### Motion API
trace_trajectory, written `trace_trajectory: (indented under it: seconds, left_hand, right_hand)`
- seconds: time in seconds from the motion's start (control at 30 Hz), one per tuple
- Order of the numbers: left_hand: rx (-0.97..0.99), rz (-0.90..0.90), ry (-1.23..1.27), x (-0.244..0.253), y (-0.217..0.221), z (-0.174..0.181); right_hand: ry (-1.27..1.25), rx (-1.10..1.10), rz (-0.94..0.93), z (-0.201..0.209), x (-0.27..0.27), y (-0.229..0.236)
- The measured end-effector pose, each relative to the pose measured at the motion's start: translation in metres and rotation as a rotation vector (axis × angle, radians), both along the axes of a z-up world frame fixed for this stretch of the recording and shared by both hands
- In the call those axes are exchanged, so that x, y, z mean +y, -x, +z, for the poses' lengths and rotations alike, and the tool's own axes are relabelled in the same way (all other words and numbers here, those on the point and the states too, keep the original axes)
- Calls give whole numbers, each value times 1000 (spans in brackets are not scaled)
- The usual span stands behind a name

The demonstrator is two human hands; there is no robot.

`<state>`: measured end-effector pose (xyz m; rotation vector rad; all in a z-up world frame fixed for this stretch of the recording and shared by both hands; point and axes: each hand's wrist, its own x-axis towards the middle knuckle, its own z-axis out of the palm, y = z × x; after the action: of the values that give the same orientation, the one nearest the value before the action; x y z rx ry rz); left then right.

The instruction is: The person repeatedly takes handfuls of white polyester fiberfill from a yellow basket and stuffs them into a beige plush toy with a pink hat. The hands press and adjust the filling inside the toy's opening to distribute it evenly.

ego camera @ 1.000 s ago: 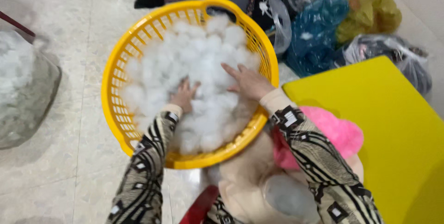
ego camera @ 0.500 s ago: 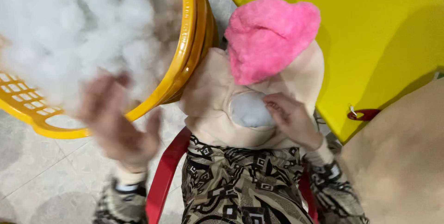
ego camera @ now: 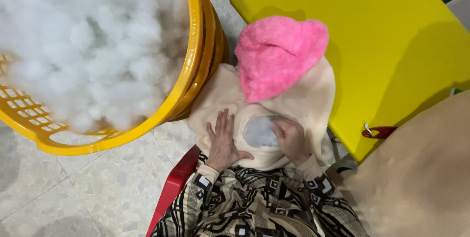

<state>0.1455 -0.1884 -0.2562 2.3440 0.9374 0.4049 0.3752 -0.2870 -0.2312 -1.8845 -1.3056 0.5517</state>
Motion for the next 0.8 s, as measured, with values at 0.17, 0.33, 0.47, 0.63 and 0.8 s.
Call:
trace_trajectory:
  seconds: [0.17, 0.33, 0.47, 0.63, 0.8]
  left_hand:
    - [28, -5, -40, 0, 3, -23]
    - [113, 2, -23, 8, 0, -13]
    - [15, -57, 293, 17, 3, 28]
    - [-622, -272, 462, 13, -4, 90]
    - [-675, -46, 583, 24, -27, 127]
  right_hand:
    - [-203, 480, -103, 11, -17, -13]
    - [-174, 543, -292, 27, -32, -36]
    - [-227, 543, -370, 47, -40, -55]
    - [-284, 343, -203, 69, -23, -41]
    - [-388, -219, 1, 83, 15, -4]
